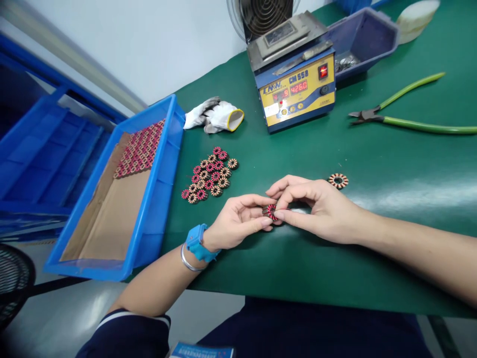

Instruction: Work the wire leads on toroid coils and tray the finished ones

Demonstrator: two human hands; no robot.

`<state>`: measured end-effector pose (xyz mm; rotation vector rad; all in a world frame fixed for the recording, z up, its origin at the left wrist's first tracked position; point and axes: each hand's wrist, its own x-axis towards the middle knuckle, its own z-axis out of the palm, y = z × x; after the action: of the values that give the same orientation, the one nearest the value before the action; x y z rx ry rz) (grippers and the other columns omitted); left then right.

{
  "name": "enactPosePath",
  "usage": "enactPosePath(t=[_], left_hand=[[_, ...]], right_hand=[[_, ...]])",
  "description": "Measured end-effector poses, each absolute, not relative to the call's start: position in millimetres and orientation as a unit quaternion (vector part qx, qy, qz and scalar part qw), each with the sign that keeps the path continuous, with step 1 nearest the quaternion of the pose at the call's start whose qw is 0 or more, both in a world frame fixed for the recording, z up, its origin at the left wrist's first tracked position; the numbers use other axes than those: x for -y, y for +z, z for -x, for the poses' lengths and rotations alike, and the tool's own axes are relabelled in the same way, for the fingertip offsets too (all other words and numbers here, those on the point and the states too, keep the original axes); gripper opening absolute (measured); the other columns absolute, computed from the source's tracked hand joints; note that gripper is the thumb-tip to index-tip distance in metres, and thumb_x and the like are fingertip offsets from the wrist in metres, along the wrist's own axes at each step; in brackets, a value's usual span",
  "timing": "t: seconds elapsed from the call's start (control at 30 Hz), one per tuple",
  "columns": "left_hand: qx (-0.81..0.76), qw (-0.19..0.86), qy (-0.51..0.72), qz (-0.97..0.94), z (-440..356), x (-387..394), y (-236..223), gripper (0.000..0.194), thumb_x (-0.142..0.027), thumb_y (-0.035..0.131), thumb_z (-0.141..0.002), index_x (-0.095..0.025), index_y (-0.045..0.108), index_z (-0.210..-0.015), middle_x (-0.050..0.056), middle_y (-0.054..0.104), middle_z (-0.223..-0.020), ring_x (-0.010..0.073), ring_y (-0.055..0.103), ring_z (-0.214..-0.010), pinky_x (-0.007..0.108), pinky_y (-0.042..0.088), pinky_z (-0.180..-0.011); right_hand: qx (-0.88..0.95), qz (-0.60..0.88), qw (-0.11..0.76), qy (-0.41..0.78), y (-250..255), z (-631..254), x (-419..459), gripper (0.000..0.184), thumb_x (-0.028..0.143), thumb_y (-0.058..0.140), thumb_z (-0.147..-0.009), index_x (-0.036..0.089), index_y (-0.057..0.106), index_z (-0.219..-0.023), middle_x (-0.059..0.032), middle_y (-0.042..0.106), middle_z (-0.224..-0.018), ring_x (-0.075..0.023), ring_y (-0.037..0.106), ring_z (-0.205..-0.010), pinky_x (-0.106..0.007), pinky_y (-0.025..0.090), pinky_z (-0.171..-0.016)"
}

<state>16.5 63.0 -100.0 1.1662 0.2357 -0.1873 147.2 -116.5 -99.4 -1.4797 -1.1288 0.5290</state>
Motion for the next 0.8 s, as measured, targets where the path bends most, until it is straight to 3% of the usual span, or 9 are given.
enactPosePath(t=[0.2,0.5,0.7,0.8], left_hand=[[-0.106,0.815,-0.088,-0.562,-15.2,-62.4,-101.4,0.052,-0.036,0.093,-0.071,-0.012,0.071,-0.112,0.007,0.073,-0.091,0.0137,0.072,-0.081,0.025,0.060,-0.076],[-0.085,0.798,-0.078,-0.591,-14.7,-62.6,-103.0,0.055,-0.033,0.096,-0.067,-0.011,0.072,-0.110,0.007,0.070,-0.093,0.0116,0.066,-0.082,0.023,0.059,-0.075],[-0.096,0.792,-0.063,-0.600,-15.6,-60.9,-101.2,0.054,-0.031,0.096,-0.064,-0.011,0.071,-0.107,0.007,0.070,-0.096,0.0115,0.066,-0.084,0.020,0.057,-0.073],[-0.104,0.774,-0.012,-0.625,-15.2,-57.8,-101.0,0.047,-0.028,0.095,-0.065,-0.011,0.071,-0.102,0.006,0.067,-0.097,0.0107,0.066,-0.083,0.019,0.058,-0.072]], right_hand=[[0.509,0.646,0.546,0.159,-104.3,-146.8,119.5,0.007,0.030,0.072,-0.092,0.027,0.076,-0.087,-0.0053,0.071,-0.116,-0.0223,0.070,-0.109,-0.037,0.056,-0.097],[0.613,0.647,0.453,-0.028,-96.0,-143.9,122.8,0.008,0.014,0.067,-0.091,0.021,0.069,-0.094,-0.0124,0.070,-0.114,-0.0215,0.073,-0.100,-0.031,0.060,-0.084],[0.647,0.635,0.418,-0.059,-96.7,-144.7,125.0,0.011,0.011,0.065,-0.092,0.020,0.069,-0.097,-0.0155,0.071,-0.116,-0.0240,0.074,-0.099,-0.034,0.061,-0.080],[0.664,0.621,0.410,-0.074,-96.1,-138.5,127.2,0.015,0.010,0.066,-0.090,0.020,0.069,-0.100,-0.0152,0.070,-0.122,-0.0266,0.072,-0.105,-0.039,0.061,-0.085]])
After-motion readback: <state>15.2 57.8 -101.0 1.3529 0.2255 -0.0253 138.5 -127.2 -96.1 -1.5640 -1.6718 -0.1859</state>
